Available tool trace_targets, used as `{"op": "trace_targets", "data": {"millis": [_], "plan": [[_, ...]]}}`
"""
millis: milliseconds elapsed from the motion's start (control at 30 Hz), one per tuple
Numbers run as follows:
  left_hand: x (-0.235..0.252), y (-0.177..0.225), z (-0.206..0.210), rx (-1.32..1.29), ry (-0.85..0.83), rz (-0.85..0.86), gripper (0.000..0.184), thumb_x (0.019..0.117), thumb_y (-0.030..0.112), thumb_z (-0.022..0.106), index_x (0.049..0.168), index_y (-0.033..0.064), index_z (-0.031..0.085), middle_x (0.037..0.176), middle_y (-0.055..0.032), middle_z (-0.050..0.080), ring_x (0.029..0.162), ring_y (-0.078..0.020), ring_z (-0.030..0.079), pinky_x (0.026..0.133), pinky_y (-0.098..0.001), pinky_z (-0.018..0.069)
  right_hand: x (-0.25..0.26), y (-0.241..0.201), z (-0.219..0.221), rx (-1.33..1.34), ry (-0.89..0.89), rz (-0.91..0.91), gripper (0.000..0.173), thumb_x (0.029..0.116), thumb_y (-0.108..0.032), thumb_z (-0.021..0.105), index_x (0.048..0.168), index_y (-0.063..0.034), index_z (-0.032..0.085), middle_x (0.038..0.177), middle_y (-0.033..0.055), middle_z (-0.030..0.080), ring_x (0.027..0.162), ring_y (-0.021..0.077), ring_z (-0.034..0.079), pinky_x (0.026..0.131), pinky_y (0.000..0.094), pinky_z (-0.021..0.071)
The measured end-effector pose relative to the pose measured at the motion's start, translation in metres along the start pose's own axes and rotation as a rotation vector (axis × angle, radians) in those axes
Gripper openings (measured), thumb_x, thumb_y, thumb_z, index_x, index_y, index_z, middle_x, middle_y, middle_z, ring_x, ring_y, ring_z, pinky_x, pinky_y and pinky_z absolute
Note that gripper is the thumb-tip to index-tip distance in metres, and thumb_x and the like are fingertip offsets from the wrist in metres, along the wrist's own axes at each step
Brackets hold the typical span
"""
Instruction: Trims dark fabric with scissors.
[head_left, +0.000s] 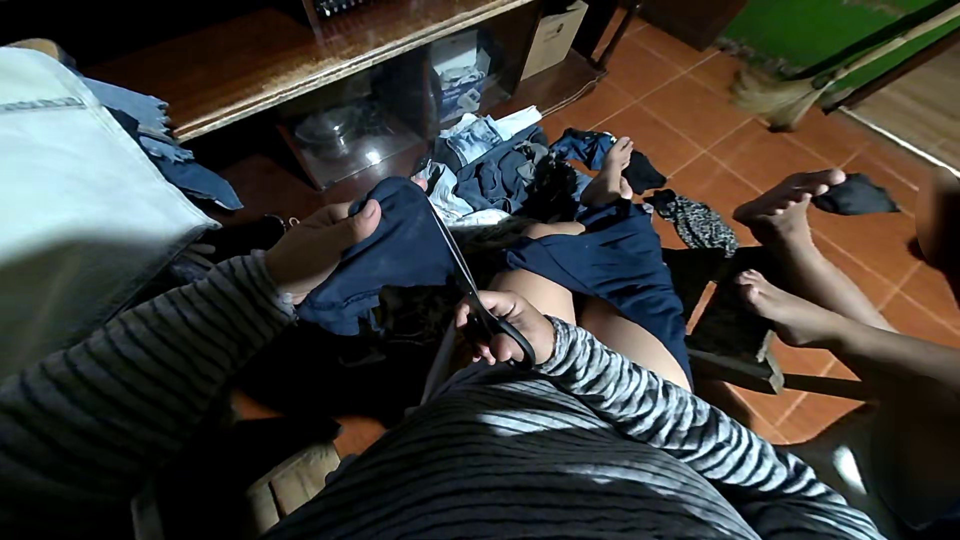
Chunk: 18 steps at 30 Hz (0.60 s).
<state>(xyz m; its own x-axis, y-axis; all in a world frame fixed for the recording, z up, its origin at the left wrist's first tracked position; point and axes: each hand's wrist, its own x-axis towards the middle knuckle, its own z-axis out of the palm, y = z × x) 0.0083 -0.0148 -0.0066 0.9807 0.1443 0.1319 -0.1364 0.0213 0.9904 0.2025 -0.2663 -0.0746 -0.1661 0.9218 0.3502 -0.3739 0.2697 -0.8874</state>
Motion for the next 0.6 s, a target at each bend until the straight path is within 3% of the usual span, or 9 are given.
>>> {"op": "trace_targets", "data": {"millis": [167,267,300,367,467,533,567,600], "plan": [[0.001,-0.003,-0.001,0.070,-0.078,0.006,0.044,0.1120,0.029,0.039,0.150,0.0070,0.047,0.144,-0.0079,0.058,0.132,-0.0151,0.056,0.111,-0.0341,0.0475,0.001,-0.001,-0.002,-0.029,-0.020,-0.007,0.052,0.0906,-0.052,0.073,0.117,-0.0087,0.065,0.077,-0.0067,0.064,0.064,0.0017,0.061,0.060,0.0213,0.0544],[0.000,0.020,0.022,0.123,0.046,-0.023,0.042,0.1114,0.028,0.041,0.145,0.0059,0.051,0.134,-0.0023,0.065,0.122,-0.0072,0.062,0.103,-0.0267,0.0522,0.001,-0.002,-0.001,-0.024,-0.014,0.003,0.050,0.0899,-0.051,0.074,0.117,-0.0091,0.066,0.076,-0.0072,0.064,0.063,0.0018,0.061,0.060,0.0217,0.0544],[0.002,0.043,0.040,0.148,0.161,-0.130,0.039,0.1084,0.027,0.042,0.141,0.0109,0.057,0.125,0.0053,0.070,0.115,-0.0008,0.065,0.098,-0.0213,0.0546,0.001,-0.002,-0.001,-0.024,-0.008,0.010,0.049,0.0899,-0.049,0.075,0.117,-0.0095,0.066,0.076,-0.0075,0.065,0.062,0.0017,0.061,0.059,0.0220,0.0545],[0.005,0.063,0.054,0.169,0.250,-0.257,0.037,0.1063,0.028,0.042,0.136,0.0151,0.061,0.118,0.0100,0.072,0.110,0.0025,0.065,0.096,-0.0190,0.0544,0.000,-0.002,-0.001,-0.029,0.004,0.017,0.045,0.0904,-0.046,0.075,0.116,-0.0100,0.066,0.076,-0.0084,0.065,0.062,0.0006,0.061,0.058,0.0210,0.0544],[0.000,0.016,0.016,0.139,0.068,-0.065,0.044,0.1106,0.038,0.042,0.140,0.0105,0.058,0.130,-0.0008,0.067,0.121,-0.0077,0.062,0.102,-0.0308,0.0533,-0.001,-0.001,-0.002,-0.031,0.010,0.015,0.043,0.0914,-0.045,0.075,0.115,-0.0098,0.066,0.075,-0.0082,0.066,0.061,0.0005,0.061,0.057,0.0202,0.0542],[0.001,0.003,0.003,0.120,0.023,-0.069,0.039,0.1116,0.034,0.042,0.137,0.0110,0.061,0.125,-0.0024,0.068,0.115,-0.0099,0.065,0.097,-0.0348,0.0561,-0.002,-0.001,-0.004,-0.024,0.018,0.004,0.044,0.0921,-0.046,0.074,0.116,-0.0100,0.066,0.074,-0.0076,0.065,0.060,0.0015,0.061,0.057,0.0214,0.0551],[0.003,0.019,0.014,0.134,0.098,-0.168,0.030,0.1104,0.026,0.045,0.125,0.0122,0.067,0.112,0.0010,0.072,0.104,-0.0068,0.068,0.090,-0.0311,0.0581,-0.002,-0.002,-0.005,-0.019,0.026,0.002,0.044,0.0921,-0.047,0.073,0.115,-0.0103,0.066,0.073,-0.0073,0.065,0.060,0.0023,0.061,0.057,0.0224,0.0554],[0.009,0.044,0.034,0.194,0.211,-0.308,0.023,0.1065,0.017,0.046,0.106,0.0147,0.068,0.094,0.0059,0.071,0.087,-0.0022,0.068,0.080,-0.0247,0.0577,-0.002,-0.004,-0.005,-0.016,0.033,0.001,0.043,0.0920,-0.047,0.073,0.114,-0.0110,0.067,0.073,-0.0074,0.065,0.060,0.0028,0.061,0.058,0.0232,0.0556]]}}
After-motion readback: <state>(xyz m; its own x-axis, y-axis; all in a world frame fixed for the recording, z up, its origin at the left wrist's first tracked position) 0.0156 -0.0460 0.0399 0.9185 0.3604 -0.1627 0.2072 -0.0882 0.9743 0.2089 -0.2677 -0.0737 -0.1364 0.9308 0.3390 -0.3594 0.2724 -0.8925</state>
